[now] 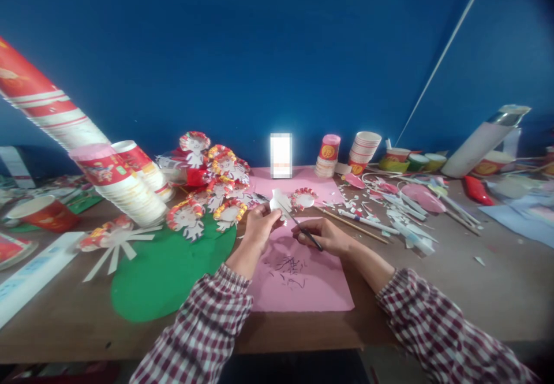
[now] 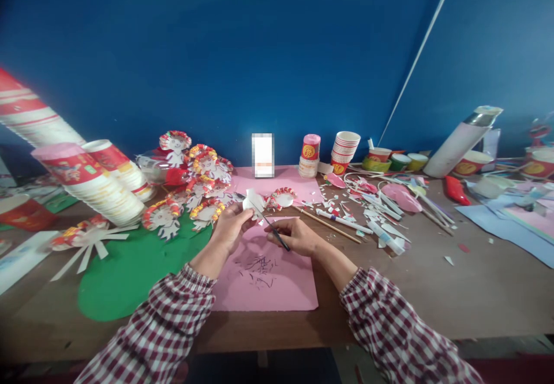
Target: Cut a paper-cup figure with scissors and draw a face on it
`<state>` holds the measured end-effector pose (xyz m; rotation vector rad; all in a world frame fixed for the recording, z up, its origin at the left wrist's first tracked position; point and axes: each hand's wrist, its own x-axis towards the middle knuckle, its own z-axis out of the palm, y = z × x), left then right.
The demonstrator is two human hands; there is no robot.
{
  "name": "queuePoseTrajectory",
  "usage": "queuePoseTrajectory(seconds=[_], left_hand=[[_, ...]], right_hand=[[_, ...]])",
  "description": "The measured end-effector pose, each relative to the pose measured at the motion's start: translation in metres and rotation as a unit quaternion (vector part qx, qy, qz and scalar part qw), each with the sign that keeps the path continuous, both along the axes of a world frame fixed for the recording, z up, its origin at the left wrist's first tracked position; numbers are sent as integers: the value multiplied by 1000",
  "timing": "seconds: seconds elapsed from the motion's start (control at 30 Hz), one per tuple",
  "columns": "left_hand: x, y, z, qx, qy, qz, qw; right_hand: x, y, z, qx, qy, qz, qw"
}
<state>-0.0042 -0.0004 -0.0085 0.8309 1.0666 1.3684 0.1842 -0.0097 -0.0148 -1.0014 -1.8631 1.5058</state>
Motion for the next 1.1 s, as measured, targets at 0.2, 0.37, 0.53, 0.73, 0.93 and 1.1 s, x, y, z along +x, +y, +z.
queuePoseTrajectory(seconds=[0.2,0.37,0.53,0.73,0.93,1.1], left_hand=[[-1,2,-4,4,32,-4,999],[-1,1,-3,-5,41,3,999],[-2,2,-3,-5,44,1,999],[-2,2,-4,7,47,0,999],[-1,2,-3,7,39,2,999],[-1,3,-6,12,43,0,999]], right_hand=[[0,1,-1,-21,29,5,999],[-1,0,1,-37,41,5,998],[0,0,1,-24,28,12,999],[0,0,2,-15,15,9,1000],[0,0,1,-5,9,9,1000],[-1,0,3,2,-1,13,1000]])
